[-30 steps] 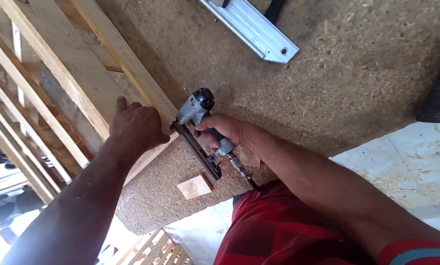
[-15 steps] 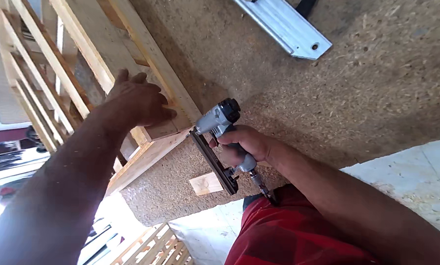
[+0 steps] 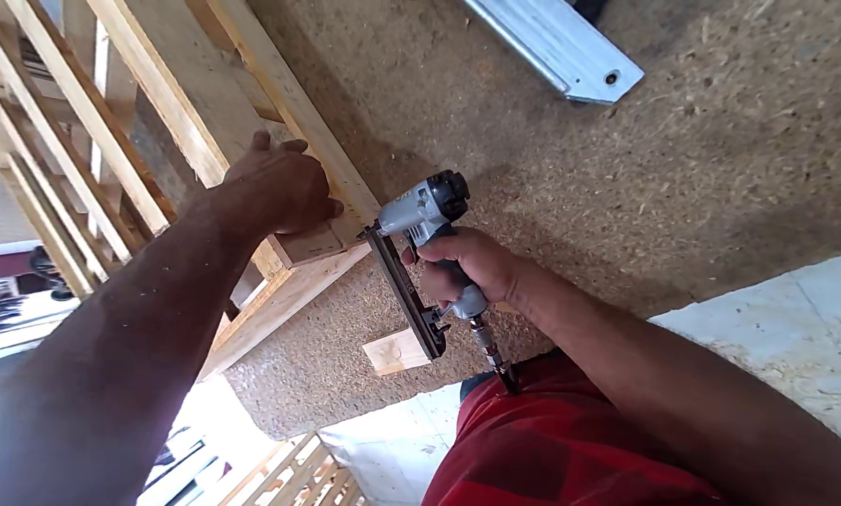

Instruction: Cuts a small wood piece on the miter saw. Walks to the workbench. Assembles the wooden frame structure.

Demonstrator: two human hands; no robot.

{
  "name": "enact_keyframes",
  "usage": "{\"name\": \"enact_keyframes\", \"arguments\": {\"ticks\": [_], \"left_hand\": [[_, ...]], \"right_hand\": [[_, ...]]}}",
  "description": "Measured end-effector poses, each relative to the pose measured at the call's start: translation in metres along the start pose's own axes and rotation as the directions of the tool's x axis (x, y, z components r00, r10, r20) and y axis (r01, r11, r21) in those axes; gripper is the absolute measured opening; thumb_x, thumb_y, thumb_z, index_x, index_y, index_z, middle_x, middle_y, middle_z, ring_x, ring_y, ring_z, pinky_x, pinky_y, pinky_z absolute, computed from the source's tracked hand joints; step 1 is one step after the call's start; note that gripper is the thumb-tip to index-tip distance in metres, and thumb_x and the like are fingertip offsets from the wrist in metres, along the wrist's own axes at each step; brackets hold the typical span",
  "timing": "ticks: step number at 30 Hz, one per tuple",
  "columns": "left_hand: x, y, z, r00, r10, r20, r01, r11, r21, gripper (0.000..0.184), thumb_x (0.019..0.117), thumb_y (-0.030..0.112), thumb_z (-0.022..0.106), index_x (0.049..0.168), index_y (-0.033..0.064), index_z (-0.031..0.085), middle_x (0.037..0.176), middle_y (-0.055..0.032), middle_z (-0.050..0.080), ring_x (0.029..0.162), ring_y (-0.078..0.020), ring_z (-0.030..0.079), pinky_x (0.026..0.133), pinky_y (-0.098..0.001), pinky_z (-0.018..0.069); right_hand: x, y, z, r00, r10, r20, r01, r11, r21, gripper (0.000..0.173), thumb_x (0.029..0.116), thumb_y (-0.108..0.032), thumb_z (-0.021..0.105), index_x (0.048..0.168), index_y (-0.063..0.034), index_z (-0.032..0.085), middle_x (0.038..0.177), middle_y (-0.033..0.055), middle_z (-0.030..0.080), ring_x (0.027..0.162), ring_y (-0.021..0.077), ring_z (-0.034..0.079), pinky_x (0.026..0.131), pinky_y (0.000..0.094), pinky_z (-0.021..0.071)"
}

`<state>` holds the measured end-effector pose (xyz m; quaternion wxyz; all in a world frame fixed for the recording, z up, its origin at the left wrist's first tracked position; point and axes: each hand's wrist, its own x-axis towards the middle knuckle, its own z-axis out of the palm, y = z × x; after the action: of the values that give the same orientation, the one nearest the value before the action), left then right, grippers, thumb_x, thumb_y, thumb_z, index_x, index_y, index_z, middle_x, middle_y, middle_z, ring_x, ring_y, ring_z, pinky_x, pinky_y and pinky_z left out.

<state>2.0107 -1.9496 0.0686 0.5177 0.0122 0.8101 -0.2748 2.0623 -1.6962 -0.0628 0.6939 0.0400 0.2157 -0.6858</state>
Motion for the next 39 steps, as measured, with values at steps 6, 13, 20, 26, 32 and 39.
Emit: {"name": "enact_keyframes", "arguments": {"ticks": [6,13,20,26,32,39], "left_hand": [[-0.025,0.014,-0.003,0.999,-0.044,-0.022,0.042,0.997,-0.071,0.039,0.1053,0.040,0.045,0.110,0.0180,0.076,0.143,-0.0014,0.062,0.148,-0.0333,0.039,0.118,-0.0723,0.0196],[-0.057,-0.011,0.050,0.750,-0.482,-0.453,0.002,0.686,-0.727,0.049,0.1042,0.036,0.041,0.148,0.0182,0.054,0.171,-0.0106,0.018,0.158,-0.0316,0.017,0.123,-0.0599,0.0234],[-0.043,-0.003,0.073,0.647,-0.604,-0.466,-0.262,0.398,-0.879,0.050,0.0924,0.019,0.048,0.140,0.0264,0.062,0.173,0.0001,0.012,0.158,-0.0115,0.014,0.125,-0.0377,0.0250],[-0.037,-0.004,0.076,0.607,-0.611,-0.508,-0.366,0.353,-0.861,0.044,0.0905,0.014,0.047,0.128,0.0239,0.069,0.172,-0.0006,0.014,0.158,-0.0129,0.014,0.126,-0.0358,0.0254],[-0.038,-0.003,0.078,0.596,-0.607,-0.526,-0.388,0.355,-0.850,0.043,0.0905,0.013,0.047,0.125,0.0227,0.070,0.172,-0.0021,0.016,0.158,-0.0143,0.015,0.126,-0.0358,0.0238],[-0.036,-0.004,0.076,0.589,-0.603,-0.537,-0.413,0.347,-0.842,0.042,0.0910,0.010,0.046,0.122,0.0208,0.071,0.172,-0.0030,0.016,0.158,-0.0155,0.015,0.126,-0.0357,0.0241]], "right_hand": [[0.009,-0.030,0.006,0.996,-0.079,-0.035,0.078,0.997,-0.013,0.029,0.1058,-0.027,0.044,0.114,-0.0058,0.062,0.058,-0.0032,0.043,0.043,0.0100,0.048,0.050,0.0341,0.0568],[0.053,-0.086,0.014,0.997,-0.071,0.007,0.071,0.997,-0.017,0.040,0.1100,-0.040,0.036,0.105,-0.0079,0.059,0.057,-0.0027,0.041,0.043,0.0123,0.047,0.049,0.0369,0.0573],[0.074,-0.095,0.006,0.970,0.172,0.174,-0.142,0.975,-0.169,0.040,0.1093,-0.036,0.033,0.106,-0.0068,0.060,0.058,-0.0038,0.041,0.043,0.0100,0.049,0.048,0.0339,0.0572],[0.071,-0.118,0.010,0.978,0.102,0.183,-0.068,0.981,-0.183,0.043,0.1104,-0.039,0.032,0.104,-0.0060,0.059,0.058,-0.0024,0.042,0.043,0.0114,0.049,0.047,0.0350,0.0575],[0.067,-0.097,0.006,0.979,0.174,0.101,-0.156,0.974,-0.164,0.032,0.1072,-0.029,0.037,0.107,-0.0064,0.060,0.056,-0.0034,0.042,0.043,0.0105,0.050,0.049,0.0356,0.0591],[0.068,-0.098,0.007,0.980,0.176,0.089,-0.162,0.976,-0.148,0.033,0.1076,-0.029,0.037,0.107,-0.0061,0.060,0.058,-0.0029,0.043,0.043,0.0110,0.050,0.049,0.0357,0.0585]]}}
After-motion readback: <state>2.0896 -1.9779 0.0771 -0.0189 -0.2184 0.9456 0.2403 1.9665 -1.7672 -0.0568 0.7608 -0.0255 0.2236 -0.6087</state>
